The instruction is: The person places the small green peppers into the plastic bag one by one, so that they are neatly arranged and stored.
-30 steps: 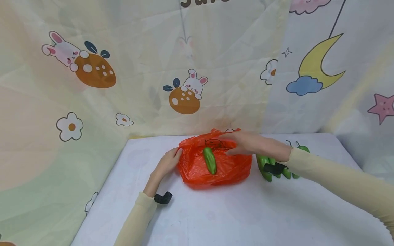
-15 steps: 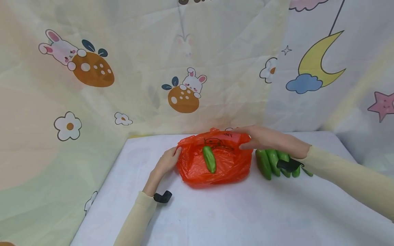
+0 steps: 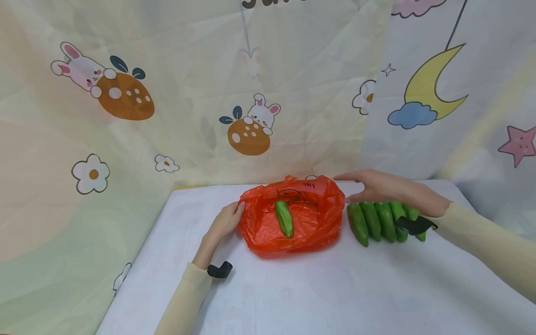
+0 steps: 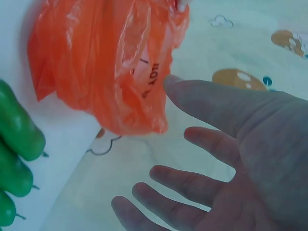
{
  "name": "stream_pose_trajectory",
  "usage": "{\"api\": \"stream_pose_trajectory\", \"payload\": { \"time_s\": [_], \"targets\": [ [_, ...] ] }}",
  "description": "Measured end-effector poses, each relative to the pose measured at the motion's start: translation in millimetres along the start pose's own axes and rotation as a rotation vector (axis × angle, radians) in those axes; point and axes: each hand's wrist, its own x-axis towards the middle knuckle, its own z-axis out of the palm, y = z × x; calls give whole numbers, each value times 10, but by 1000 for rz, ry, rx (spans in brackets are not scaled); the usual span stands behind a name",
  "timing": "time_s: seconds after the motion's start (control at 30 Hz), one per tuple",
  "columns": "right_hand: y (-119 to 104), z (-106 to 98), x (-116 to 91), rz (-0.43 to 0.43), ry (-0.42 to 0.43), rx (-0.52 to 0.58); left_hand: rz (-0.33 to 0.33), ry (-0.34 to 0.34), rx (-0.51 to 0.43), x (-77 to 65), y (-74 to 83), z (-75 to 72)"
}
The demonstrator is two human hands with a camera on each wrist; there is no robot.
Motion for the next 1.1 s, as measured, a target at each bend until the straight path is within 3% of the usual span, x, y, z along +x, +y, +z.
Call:
{"api": "stream_pose_trajectory", "payload": {
  "time_s": [0.27, 0.43, 0.7, 1.1],
  "targets": [
    [232, -65, -146, 40, -8, -26, 1, -4, -11, 1, -21, 2],
    [463, -107, -268, 19, 2, -5, 1, -4, -24, 5, -22, 7],
    [869, -124, -426, 73, 0, -13, -2, -11, -37, 12, -14, 19],
    [1305, -52, -648, 115, -18, 18, -8, -14, -23, 16, -9, 29]
  ]
}}
